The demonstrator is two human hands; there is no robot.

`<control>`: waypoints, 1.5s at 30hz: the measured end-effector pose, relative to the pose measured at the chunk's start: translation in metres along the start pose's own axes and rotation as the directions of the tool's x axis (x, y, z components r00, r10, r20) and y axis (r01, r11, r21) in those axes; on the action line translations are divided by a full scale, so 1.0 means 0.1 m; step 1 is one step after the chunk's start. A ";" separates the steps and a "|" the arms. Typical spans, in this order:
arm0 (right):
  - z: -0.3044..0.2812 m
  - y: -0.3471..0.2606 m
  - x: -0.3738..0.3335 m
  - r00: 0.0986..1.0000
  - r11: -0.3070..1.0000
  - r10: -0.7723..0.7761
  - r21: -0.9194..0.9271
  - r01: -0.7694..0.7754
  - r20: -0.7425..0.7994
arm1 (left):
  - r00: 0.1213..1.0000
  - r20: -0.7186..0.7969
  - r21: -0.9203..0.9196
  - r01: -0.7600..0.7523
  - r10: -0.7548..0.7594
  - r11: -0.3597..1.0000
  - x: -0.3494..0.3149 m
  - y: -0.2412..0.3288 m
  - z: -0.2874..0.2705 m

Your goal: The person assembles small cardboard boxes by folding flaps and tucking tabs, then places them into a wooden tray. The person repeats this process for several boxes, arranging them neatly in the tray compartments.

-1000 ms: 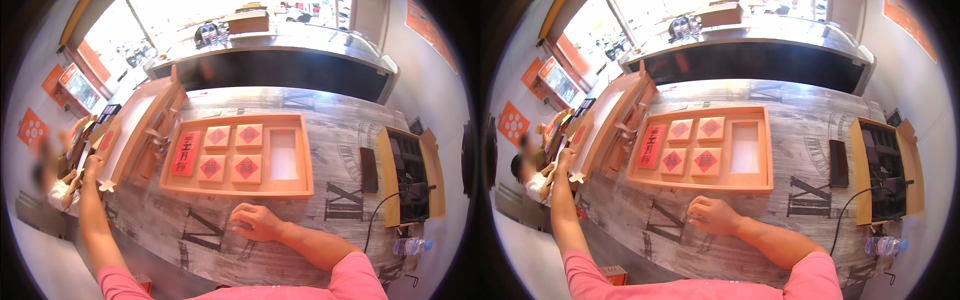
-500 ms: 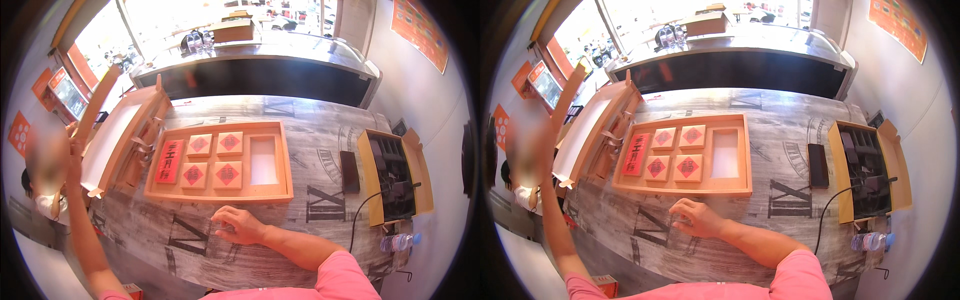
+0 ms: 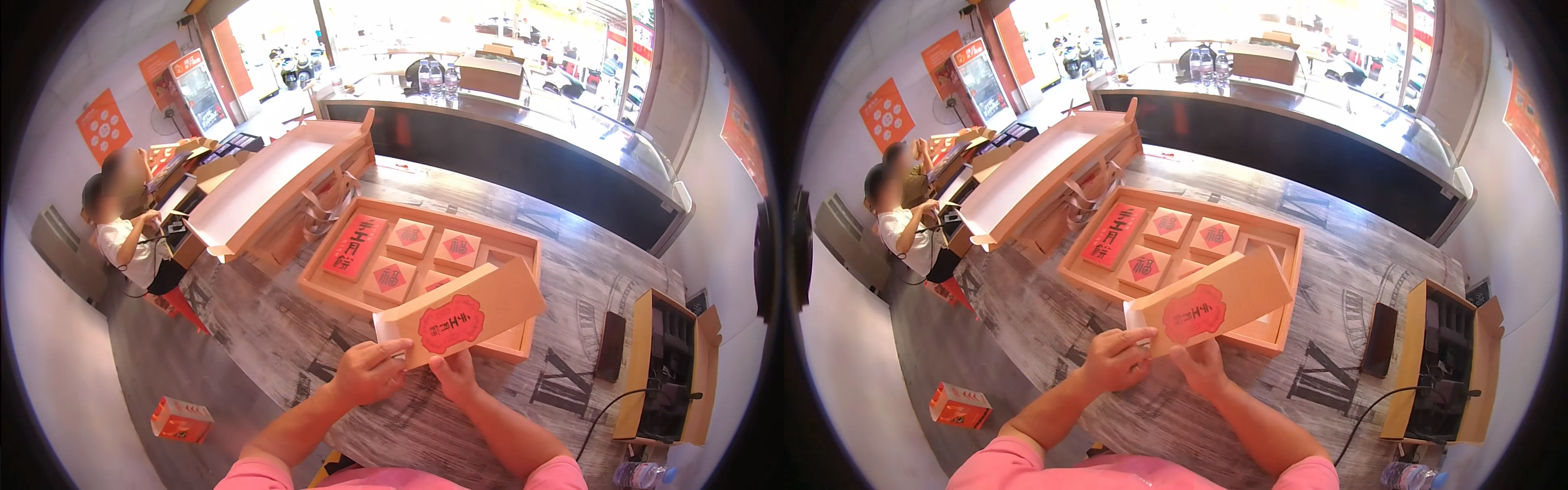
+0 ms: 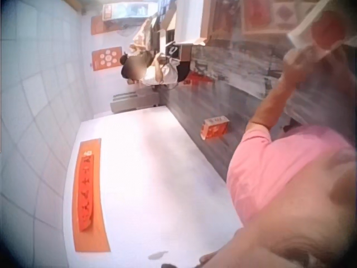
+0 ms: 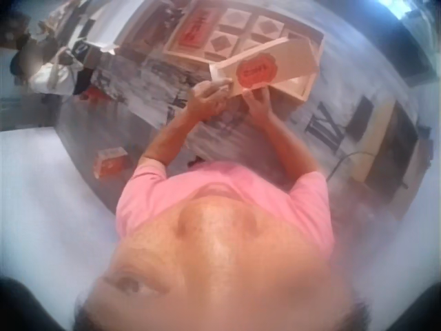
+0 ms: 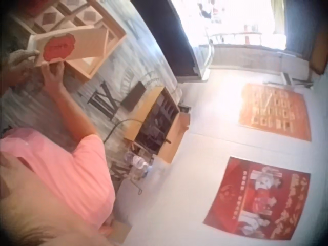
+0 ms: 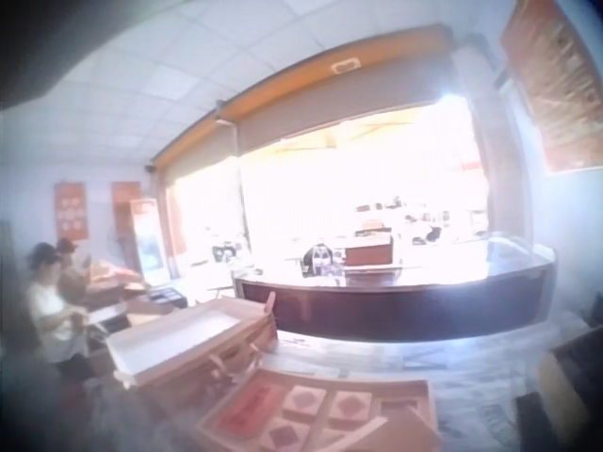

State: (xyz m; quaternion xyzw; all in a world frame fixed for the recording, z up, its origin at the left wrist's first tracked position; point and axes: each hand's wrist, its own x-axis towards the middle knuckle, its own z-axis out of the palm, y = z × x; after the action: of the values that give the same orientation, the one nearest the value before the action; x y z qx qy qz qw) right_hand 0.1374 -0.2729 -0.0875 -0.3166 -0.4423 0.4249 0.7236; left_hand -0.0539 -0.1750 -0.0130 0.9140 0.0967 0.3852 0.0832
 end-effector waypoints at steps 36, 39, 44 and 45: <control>0.14 -0.15 0.10 0.997 0.983 0.062 -0.171 -0.067 -0.036 | 0.818 0.326 -0.892 0.432 -0.474 0.131 -0.01 -0.33 0.18; 0.18 -0.19 0.13 0.989 0.974 0.063 -0.207 -0.089 -0.131 | 0.804 0.358 -0.901 0.431 -0.475 0.049 -0.11 -0.38 0.24; 0.18 -0.18 0.12 0.976 0.972 0.031 -0.222 -0.080 -0.213 | 0.754 0.415 -0.893 0.444 -0.510 -0.071 -0.12 -0.39 0.26; 0.16 -0.15 0.10 0.976 0.965 0.030 -0.247 -0.084 -0.216 | 0.744 0.424 -0.890 0.449 -0.517 -0.084 -0.12 -0.40 0.26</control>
State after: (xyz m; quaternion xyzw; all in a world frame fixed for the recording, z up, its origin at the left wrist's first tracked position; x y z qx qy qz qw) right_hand 0.1307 -0.2692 -0.0648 -0.4626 -0.4048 0.3495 0.7071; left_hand -0.0479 -0.1416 -0.0484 0.5198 0.1457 0.3170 0.7798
